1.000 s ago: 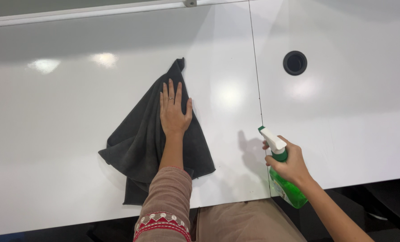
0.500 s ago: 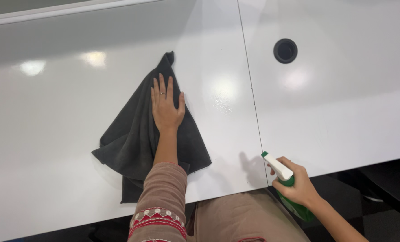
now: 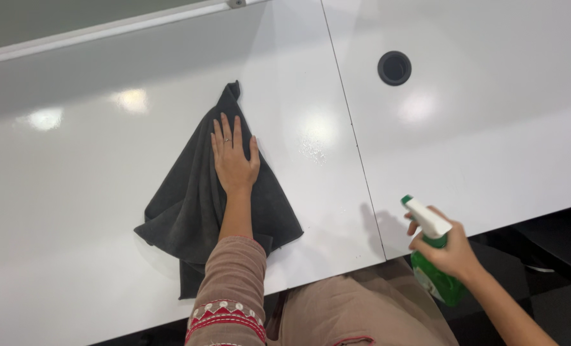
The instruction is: The person sprays a white desk with a green spray bottle and wipes the surface with a grey cloth.
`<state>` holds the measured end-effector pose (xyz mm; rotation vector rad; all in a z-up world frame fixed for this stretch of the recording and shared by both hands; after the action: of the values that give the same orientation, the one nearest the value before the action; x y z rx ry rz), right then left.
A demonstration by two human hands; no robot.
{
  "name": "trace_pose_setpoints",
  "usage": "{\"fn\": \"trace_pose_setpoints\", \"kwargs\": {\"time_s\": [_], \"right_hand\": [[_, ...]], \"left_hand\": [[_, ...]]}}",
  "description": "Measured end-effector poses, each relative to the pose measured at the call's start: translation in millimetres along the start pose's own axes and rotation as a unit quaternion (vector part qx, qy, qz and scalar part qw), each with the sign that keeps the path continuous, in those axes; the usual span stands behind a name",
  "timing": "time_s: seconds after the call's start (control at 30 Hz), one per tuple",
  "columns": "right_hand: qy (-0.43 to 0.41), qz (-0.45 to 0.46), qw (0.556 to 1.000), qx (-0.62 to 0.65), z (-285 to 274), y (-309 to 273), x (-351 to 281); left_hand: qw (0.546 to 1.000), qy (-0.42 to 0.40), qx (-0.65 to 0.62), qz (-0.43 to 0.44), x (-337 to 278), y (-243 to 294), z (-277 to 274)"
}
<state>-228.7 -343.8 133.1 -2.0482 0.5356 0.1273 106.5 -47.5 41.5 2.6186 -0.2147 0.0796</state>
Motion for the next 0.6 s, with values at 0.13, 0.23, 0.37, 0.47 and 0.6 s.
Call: {"fn": "trace_pose_setpoints", "kwargs": {"time_s": [0.13,0.23,0.37,0.47,0.6], "right_hand": [[0.075,-0.07,0.995,0.009,-38,-23,30],[0.135,-0.145,0.98,0.034,-71,-41,55],[0.179,-0.187,0.966,-0.011,-107,-51,86],[0.178,-0.23,0.957,-0.016,-136,-47,113],[0.196,-0.258,0.946,-0.011,-156,-30,135]], "left_hand": [[1.0,0.005,0.004,-0.003,1,1,-1],[1.0,0.011,0.002,-0.004,1,2,-2],[1.0,0.01,0.004,-0.013,1,1,-3],[1.0,0.018,-0.003,-0.013,1,2,-3],[1.0,0.028,-0.002,-0.01,1,2,-4]]}}
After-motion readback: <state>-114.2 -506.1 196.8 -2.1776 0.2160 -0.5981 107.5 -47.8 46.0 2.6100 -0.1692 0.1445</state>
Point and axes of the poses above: each hand's wrist, its own x-axis towards the middle knuckle, its own z-axis out of the palm, y = z × x, the point moved 7 cm from there along x, towards the middle knuckle, and after that the axes turned 12 degrees about -z, right-handed, at the moved point
